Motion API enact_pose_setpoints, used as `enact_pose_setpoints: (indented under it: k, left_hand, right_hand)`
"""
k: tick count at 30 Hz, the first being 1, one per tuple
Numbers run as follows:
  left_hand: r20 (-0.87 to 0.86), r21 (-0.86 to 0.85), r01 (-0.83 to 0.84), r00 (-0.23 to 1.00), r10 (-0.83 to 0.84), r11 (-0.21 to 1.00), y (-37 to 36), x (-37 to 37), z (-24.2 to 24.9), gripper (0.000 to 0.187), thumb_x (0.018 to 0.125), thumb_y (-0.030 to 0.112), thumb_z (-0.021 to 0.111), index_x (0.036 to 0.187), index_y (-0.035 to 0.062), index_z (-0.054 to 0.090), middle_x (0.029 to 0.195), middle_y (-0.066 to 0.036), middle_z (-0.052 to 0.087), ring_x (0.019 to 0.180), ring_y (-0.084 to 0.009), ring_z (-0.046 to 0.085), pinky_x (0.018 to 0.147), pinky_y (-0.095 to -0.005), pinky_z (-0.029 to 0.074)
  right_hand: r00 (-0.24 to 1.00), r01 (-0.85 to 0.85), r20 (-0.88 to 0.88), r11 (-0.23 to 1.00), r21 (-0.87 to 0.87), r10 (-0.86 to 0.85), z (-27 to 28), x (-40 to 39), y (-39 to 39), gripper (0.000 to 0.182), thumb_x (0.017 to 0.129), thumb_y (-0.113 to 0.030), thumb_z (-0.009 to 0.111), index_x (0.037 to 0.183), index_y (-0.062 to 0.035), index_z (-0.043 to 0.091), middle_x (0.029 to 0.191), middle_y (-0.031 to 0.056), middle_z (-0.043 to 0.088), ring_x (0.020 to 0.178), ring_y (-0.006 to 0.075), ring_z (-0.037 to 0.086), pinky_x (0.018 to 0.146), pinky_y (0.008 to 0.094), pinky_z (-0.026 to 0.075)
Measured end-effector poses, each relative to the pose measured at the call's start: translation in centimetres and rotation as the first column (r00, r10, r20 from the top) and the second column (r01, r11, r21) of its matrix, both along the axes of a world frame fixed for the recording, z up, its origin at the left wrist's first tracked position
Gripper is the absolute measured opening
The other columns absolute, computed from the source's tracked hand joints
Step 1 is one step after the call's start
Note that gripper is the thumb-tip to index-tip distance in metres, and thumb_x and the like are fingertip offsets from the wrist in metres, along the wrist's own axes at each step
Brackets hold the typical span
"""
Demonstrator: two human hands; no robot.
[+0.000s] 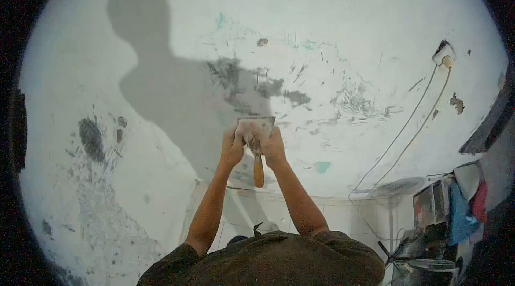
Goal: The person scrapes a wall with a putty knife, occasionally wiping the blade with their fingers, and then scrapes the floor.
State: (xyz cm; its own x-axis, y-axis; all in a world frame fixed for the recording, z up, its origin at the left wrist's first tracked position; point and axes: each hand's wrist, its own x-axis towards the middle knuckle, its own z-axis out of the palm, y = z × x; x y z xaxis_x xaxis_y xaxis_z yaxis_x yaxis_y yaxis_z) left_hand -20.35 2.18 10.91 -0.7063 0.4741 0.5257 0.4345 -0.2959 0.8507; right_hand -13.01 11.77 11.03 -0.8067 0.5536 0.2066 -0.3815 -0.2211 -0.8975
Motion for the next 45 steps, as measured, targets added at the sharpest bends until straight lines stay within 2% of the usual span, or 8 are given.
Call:
enact_pose_setpoints:
  k: [7,10,12,13,15,21,35,45]
  left_hand:
    - [-0.094,-0.159,0.187,0.975,-0.203,0.969,4.2,-6.3,6.1,0.035,0.099,0.025,0.038,0.092,-0.0027,0.058,0.073,-0.003,0.053,0.064,-0.0084,0.048,0.057,-0.0262,0.041]
    - [-0.374,-0.042,-0.101,0.924,0.078,0.994,6.6,-8.3,8.5,0.030,0.098,0.021,0.040,0.093,-0.0038,0.057,0.077,-0.004,0.053,0.073,-0.0095,0.049,0.066,-0.0281,0.042]
    - [-0.657,0.580,-0.244,0.425,0.623,0.777,8.1,-10.2,9.5,0.030,0.095,0.021,0.048,0.088,-0.0075,0.055,0.061,-0.014,0.049,0.056,-0.0214,0.042,0.054,-0.0352,0.036]
    - [-0.659,0.575,-0.234,0.435,0.613,0.784,8.2,-10.9,9.9,0.030,0.095,0.021,0.048,0.088,-0.0075,0.055,0.061,-0.014,0.049,0.056,-0.0214,0.042,0.054,-0.0352,0.036]
    - [-0.261,0.215,-0.020,0.962,0.077,0.977,7.5,-11.5,12.0,0.026,0.094,0.019,0.051,0.088,-0.0054,0.055,0.062,-0.016,0.048,0.057,-0.0251,0.043,0.055,-0.0356,0.035]
    - [-0.477,0.125,-0.196,0.847,0.233,0.972,6.4,-13.7,16.5,0.030,0.094,0.023,0.051,0.082,-0.0039,0.054,0.065,-0.014,0.050,0.060,-0.0182,0.044,0.057,-0.0338,0.038]
    - [-0.454,0.239,-0.182,0.847,0.276,0.954,7.5,-14.9,17.1,0.029,0.086,0.019,0.055,0.065,-0.0010,0.051,0.054,-0.017,0.048,0.051,-0.0372,0.048,0.052,-0.0430,0.035]
    - [-0.429,0.243,-0.187,0.859,0.279,0.952,7.4,-14.2,16.6,0.038,0.091,0.029,0.055,0.069,-0.0024,0.055,0.055,-0.016,0.050,0.048,-0.0276,0.046,0.050,-0.0388,0.034]
  right_hand:
    - [0.978,0.112,-0.166,0.990,-0.092,-0.126,7.8,-4.2,2.6,0.022,0.087,-0.022,0.067,0.085,-0.0010,0.063,0.075,0.0016,0.062,0.062,0.0091,0.057,0.054,0.0254,0.046]
    - [0.959,0.183,-0.192,0.973,-0.139,-0.208,9.8,-6.4,2.5,0.020,0.087,-0.021,0.066,0.087,-0.0019,0.061,0.079,0.0023,0.062,0.064,0.0092,0.057,0.054,0.0264,0.046]
    - [0.933,0.232,-0.244,0.961,-0.153,-0.264,10.8,-8.6,2.9,0.018,0.085,-0.018,0.068,0.081,-0.0033,0.059,0.076,0.0025,0.061,0.061,0.0082,0.056,0.053,0.0255,0.046]
    - [0.930,0.247,-0.240,0.956,-0.158,-0.280,11.1,-9.7,3.2,0.018,0.085,-0.018,0.068,0.081,-0.0033,0.059,0.076,0.0025,0.061,0.061,0.0082,0.056,0.053,0.0255,0.046]
    - [0.923,0.278,-0.233,0.948,-0.153,-0.308,12.0,-11.4,3.5,0.017,0.086,-0.017,0.067,0.077,-0.0035,0.062,0.071,0.0000,0.060,0.059,0.0063,0.054,0.052,0.0239,0.044]
    - [0.855,0.403,-0.309,0.909,-0.108,-0.416,15.2,-15.6,3.8,0.025,0.085,-0.022,0.069,0.072,-0.0026,0.058,0.066,0.0001,0.055,0.056,0.0055,0.047,0.043,0.0240,0.036]
    - [0.751,0.614,-0.346,0.787,0.056,-0.562,16.6,-15.5,3.5,0.033,0.083,-0.022,0.069,0.059,-0.0053,0.057,0.057,-0.0030,0.052,0.049,0.0053,0.041,0.043,0.0260,0.033]
    - [0.766,0.613,-0.294,0.788,0.064,-0.572,16.0,-14.9,3.4,0.025,0.085,-0.019,0.067,0.064,-0.0056,0.061,0.061,-0.0035,0.055,0.051,0.0045,0.042,0.044,0.0242,0.031]
